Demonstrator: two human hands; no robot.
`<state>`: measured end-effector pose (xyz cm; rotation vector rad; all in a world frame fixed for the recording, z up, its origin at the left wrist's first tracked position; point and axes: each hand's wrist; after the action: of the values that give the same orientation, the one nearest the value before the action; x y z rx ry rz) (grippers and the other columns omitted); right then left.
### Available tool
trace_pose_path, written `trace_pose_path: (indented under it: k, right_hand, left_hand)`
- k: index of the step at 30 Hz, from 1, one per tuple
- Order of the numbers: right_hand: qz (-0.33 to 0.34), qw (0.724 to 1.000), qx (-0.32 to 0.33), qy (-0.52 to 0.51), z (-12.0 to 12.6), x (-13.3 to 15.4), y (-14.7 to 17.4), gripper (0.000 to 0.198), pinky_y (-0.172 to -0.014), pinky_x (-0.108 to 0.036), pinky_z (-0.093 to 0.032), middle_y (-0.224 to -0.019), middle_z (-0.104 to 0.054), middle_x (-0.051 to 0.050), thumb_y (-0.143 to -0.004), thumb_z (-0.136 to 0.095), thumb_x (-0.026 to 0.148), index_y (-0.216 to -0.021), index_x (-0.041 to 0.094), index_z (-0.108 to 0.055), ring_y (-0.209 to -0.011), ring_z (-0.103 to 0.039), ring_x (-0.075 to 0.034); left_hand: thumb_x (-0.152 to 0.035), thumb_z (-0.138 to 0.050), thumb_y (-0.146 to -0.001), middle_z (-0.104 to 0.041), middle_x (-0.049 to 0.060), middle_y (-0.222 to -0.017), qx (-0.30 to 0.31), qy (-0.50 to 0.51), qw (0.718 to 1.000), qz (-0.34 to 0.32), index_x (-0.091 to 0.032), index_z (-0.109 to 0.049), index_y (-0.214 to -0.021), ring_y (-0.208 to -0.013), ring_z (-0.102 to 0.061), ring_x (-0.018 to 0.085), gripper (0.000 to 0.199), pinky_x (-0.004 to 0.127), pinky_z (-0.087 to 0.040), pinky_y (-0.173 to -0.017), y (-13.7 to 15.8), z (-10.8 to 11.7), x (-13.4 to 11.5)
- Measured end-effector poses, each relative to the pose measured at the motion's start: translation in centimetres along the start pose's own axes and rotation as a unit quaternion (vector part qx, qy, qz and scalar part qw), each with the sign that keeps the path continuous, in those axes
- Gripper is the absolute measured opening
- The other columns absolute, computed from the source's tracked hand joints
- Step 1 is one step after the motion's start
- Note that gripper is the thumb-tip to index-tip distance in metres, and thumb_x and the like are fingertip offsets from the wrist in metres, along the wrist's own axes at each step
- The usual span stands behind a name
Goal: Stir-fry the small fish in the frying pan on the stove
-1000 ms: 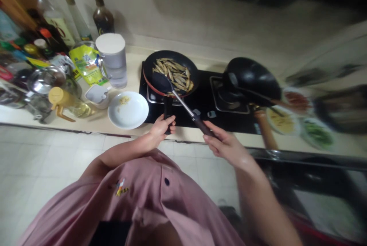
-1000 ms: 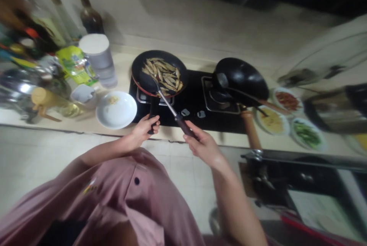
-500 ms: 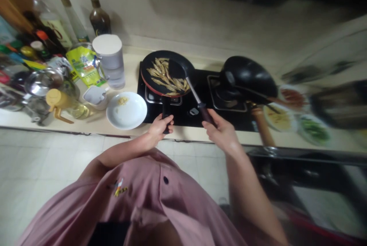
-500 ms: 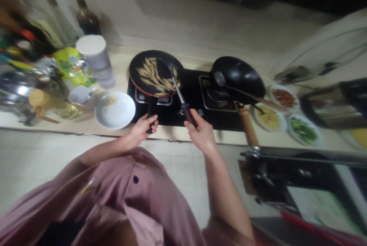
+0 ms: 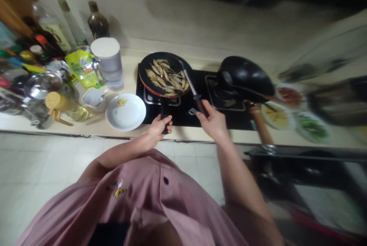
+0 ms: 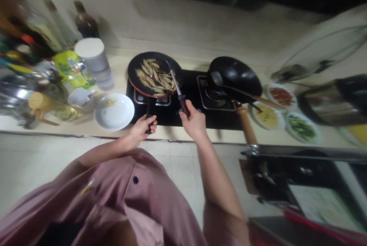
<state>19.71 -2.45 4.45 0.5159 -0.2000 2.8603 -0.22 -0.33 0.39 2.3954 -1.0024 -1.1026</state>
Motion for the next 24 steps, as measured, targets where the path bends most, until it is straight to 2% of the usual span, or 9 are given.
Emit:
trace_pose_path:
  k: [4,8,11,13,18,24]
  right_hand:
    - [-0.014,0.992,0.021,0.124,-0.3,2.4,-1.7,0.058,-0.077,-0.037,-0.049,-0.108,-0.065,-0.014,-0.087,-0.046,0.028,-0.144,0.018,-0.043,-0.089,-0.063,-0.026]
    - [-0.002,0.976,0.065,0.209,0.8,3.6,0.4,0.057,-0.066,-0.033,-0.046,-0.105,-0.062,-0.012,-0.090,-0.042,0.029,-0.147,0.027,-0.038,-0.077,-0.062,-0.023]
    - [-0.007,0.974,0.068,0.217,2.0,3.4,1.6,0.055,-0.065,-0.031,-0.044,-0.105,-0.062,-0.010,-0.091,-0.042,0.031,-0.146,0.028,-0.039,-0.077,-0.060,-0.021]
    - [-0.019,0.975,0.057,0.215,2.2,3.2,1.2,0.055,-0.066,-0.031,-0.044,-0.105,-0.061,-0.010,-0.091,-0.042,0.032,-0.146,0.028,-0.039,-0.078,-0.060,-0.021]
    - [-0.024,0.972,0.048,0.227,0.8,3.5,-1.2,0.057,-0.066,-0.031,-0.043,-0.106,-0.058,-0.013,-0.091,-0.040,0.031,-0.147,0.026,-0.035,-0.075,-0.059,-0.020]
    - [-0.024,0.967,0.055,0.249,0.9,3.6,-0.1,0.055,-0.065,-0.031,-0.044,-0.103,-0.056,-0.012,-0.092,-0.039,0.030,-0.147,0.027,-0.036,-0.071,-0.059,-0.019]
  left_hand:
    - [-0.026,-0.072,-0.075,-0.049,-0.003,-0.065,0.009,-0.004,1.000,-0.004,-0.020,-0.041,-0.084,-0.045,-0.040,0.004,0.033,0.017,-0.027,-0.043,-0.2,0.2,0.1]
    - [-0.028,-0.073,-0.074,-0.050,-0.003,-0.065,0.013,-0.002,1.000,-0.008,-0.019,-0.042,-0.084,-0.045,-0.040,0.004,0.033,0.017,-0.027,-0.043,-0.4,0.4,0.4]
    - [-0.028,-0.073,-0.074,-0.050,-0.003,-0.065,0.011,0.004,1.000,-0.004,-0.020,-0.042,-0.084,-0.045,-0.040,0.004,0.034,0.017,-0.027,-0.043,-0.3,0.4,0.4]
    - [-0.027,-0.072,-0.074,-0.050,-0.003,-0.065,0.007,0.007,1.000,-0.001,-0.020,-0.041,-0.085,-0.045,-0.040,0.004,0.034,0.017,-0.027,-0.043,-0.2,0.3,0.3]
    - [-0.023,-0.069,-0.077,-0.049,-0.003,-0.063,-0.004,0.008,1.000,0.004,-0.019,-0.041,-0.083,-0.043,-0.038,0.004,0.029,0.017,-0.026,-0.042,0.0,-0.1,-0.1]
    - [-0.022,-0.069,-0.077,-0.048,-0.003,-0.062,-0.015,0.006,1.000,0.005,-0.018,-0.041,-0.080,-0.043,-0.038,0.004,0.028,0.017,-0.025,-0.042,0.8,-1.0,-0.6]
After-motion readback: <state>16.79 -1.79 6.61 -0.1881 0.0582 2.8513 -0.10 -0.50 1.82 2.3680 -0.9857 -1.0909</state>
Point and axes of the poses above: each hand's wrist, its own y-axis away from the middle knuckle, its own z-axis out of the back of the hand, x = y × z
